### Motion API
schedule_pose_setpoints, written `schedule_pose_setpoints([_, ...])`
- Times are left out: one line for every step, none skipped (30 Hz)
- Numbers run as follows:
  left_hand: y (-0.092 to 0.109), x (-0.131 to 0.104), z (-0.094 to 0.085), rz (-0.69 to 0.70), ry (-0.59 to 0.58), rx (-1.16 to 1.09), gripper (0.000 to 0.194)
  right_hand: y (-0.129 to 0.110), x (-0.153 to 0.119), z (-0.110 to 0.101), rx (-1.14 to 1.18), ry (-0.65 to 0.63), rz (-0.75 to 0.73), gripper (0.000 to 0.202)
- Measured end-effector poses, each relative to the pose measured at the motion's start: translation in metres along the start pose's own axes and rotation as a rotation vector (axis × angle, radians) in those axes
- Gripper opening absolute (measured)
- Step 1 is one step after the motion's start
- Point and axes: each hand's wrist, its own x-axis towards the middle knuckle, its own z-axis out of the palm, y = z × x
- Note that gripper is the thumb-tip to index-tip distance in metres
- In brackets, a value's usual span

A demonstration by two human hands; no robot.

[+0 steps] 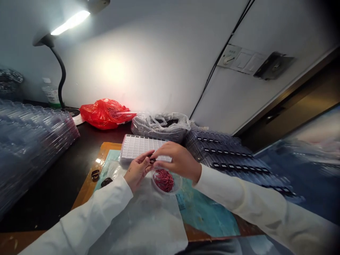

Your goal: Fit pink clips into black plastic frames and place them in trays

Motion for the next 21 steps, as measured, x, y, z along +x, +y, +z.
schedule_pose_setpoints([0.002,0.002,0.000,0.003,0.020,-0.006,0.046,0.011,0.006,-0.004,-0.045,-0.006,0.077,0.016])
schedule_pose_setpoints([0.003,0.004,-0.001,0.002,0.037,-0.011,0.047,0.024,0.013,-0.007,-0.110,-0.020,0.177,0.017])
schedule_pose_setpoints([0.004,0.006,-0.002,-0.001,0.051,-0.016,0.048,0.038,0.020,-0.009,-0.188,-0.063,0.287,0.019])
schedule_pose_setpoints([0.004,0.007,-0.002,-0.007,0.059,-0.020,0.049,0.052,0.028,-0.010,-0.259,-0.151,0.389,0.020])
schedule_pose_setpoints([0.004,0.007,-0.003,-0.013,0.064,-0.022,0.049,0.065,0.035,-0.008,-0.291,-0.217,0.442,0.019])
schedule_pose_setpoints([0.003,0.007,-0.003,-0.020,0.067,-0.020,0.050,0.078,0.041,-0.004,-0.313,-0.268,0.476,0.018])
schedule_pose_setpoints([0.002,0.007,-0.003,-0.024,0.068,-0.014,0.050,0.089,0.046,0.001,-0.328,-0.307,0.497,0.017])
schedule_pose_setpoints([0.000,0.006,-0.003,-0.025,0.068,-0.006,0.050,0.097,0.050,0.008,-0.340,-0.334,0.509,0.016])
schedule_pose_setpoints([-0.001,0.005,-0.003,-0.025,0.065,0.006,0.050,0.104,0.053,0.015,-0.355,-0.359,0.523,0.016])
schedule_pose_setpoints([-0.002,0.004,-0.002,-0.025,0.061,0.019,0.051,0.109,0.055,0.021,-0.369,-0.384,0.535,0.015])
schedule_pose_setpoints([-0.003,0.003,-0.002,-0.025,0.056,0.030,0.052,0.112,0.056,0.027,-0.381,-0.408,0.544,0.014])
schedule_pose_setpoints([-0.003,0.002,-0.001,-0.025,0.050,0.037,0.054,0.114,0.056,0.032,-0.392,-0.429,0.549,0.015])
schedule_pose_setpoints([-0.003,0.002,-0.001,-0.025,0.048,0.041,0.055,0.115,0.056,0.035,-0.401,-0.450,0.550,0.018])
schedule_pose_setpoints([-0.003,0.002,-0.001,-0.025,0.051,0.040,0.056,0.115,0.056,0.037,-0.409,-0.466,0.548,0.022])
schedule_pose_setpoints([-0.002,0.002,-0.001,-0.022,0.060,0.033,0.055,0.116,0.055,0.038,-0.417,-0.479,0.544,0.025])
schedule_pose_setpoints([-0.002,0.003,-0.001,-0.018,0.073,0.025,0.053,0.116,0.053,0.038,-0.425,-0.486,0.539,0.028])
schedule_pose_setpoints([-0.002,0.003,-0.001,-0.016,0.089,0.018,0.050,0.116,0.052,0.038,-0.433,-0.488,0.536,0.028])
schedule_pose_setpoints([-0.001,0.004,-0.001,-0.015,0.101,0.012,0.048,0.116,0.050,0.038,-0.442,-0.487,0.534,0.028])
schedule_pose_setpoints([-0.001,0.004,-0.002,-0.016,0.109,0.007,0.047,0.116,0.049,0.038,-0.450,-0.485,0.535,0.029])
schedule_pose_setpoints([-0.002,0.005,-0.002,-0.018,0.111,0.004,0.047,0.116,0.048,0.038,-0.457,-0.484,0.539,0.029])
schedule_pose_setpoints([-0.002,0.005,-0.002,-0.019,0.111,0.002,0.048,0.116,0.048,0.039,-0.464,-0.485,0.544,0.030])
